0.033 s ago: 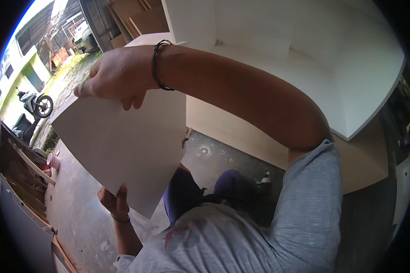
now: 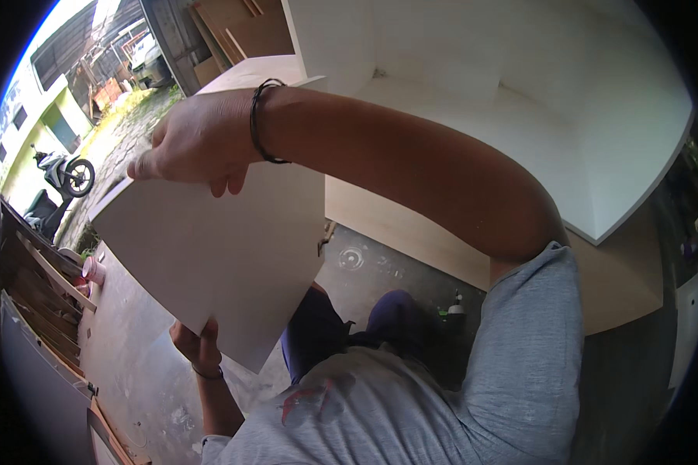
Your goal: The person attaches hinges to white cabinet doors using a power drill and سپس positions the doors onto a wooden cabinet frame.
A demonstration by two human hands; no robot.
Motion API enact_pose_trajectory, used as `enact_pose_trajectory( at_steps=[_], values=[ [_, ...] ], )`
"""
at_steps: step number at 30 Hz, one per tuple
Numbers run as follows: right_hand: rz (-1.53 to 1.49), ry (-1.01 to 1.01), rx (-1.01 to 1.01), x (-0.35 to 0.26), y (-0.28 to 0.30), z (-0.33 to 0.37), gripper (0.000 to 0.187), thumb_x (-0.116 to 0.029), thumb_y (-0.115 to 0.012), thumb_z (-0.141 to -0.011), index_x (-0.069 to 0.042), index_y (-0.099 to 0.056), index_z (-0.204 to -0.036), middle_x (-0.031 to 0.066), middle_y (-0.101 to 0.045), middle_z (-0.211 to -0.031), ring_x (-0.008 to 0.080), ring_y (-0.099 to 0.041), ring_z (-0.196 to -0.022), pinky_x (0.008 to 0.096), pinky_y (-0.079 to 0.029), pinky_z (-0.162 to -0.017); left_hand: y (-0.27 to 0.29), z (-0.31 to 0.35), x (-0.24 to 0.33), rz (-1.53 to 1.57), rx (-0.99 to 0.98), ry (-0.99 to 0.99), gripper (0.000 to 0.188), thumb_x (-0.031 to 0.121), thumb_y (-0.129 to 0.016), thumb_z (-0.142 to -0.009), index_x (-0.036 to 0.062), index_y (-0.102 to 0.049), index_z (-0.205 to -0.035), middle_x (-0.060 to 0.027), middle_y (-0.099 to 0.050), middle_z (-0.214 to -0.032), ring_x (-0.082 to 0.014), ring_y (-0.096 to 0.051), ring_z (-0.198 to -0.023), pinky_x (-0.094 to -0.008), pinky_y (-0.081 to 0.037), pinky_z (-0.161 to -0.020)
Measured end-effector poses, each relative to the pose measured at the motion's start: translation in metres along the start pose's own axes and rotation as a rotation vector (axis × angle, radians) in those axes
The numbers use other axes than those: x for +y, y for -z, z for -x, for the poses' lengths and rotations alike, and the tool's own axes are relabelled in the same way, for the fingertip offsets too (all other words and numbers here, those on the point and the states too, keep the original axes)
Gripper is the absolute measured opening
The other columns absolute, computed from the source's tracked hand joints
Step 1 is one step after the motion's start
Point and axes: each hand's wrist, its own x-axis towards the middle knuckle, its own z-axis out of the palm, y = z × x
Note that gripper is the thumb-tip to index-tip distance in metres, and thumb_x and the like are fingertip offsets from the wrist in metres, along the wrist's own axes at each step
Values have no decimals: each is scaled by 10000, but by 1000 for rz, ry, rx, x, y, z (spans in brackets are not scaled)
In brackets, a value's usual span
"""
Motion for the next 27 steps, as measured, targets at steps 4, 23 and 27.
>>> enact_pose_trajectory(
  at_steps=[4,23,27],
  values=[
    [134,198,54,9,-30,-20,541,-470,-513,-857,32,-585,-1044,205,-630,-938,301,-639,-819,352,-509,-720,9,5,-1,162,69,87,292,219,-636,-762,24,-483,-608,16,-417,-505,-79,-383,-459,-237,-275,-443],
    [-376,201,889,191,-87,7,273,-200,-622,-830,6,-585,-1007,118,-663,-852,170,-651,-748,289,-522,-661,65,87,-28,65,539,370,643,612,-633,-714,-23,-614,-817,-45,-607,-750,-144,-574,-661,-291,-480,-579],
    [-449,-77,754,253,-132,31,313,-230,-626,-834,9,-580,-1031,99,-650,-860,131,-622,-842,276,-494,-756,84,111,-37,23,584,380,782,659,-623,-675,-13,-543,-1067,-80,-591,-985,-198,-586,-860,-338,-512,-683]
  ],
)
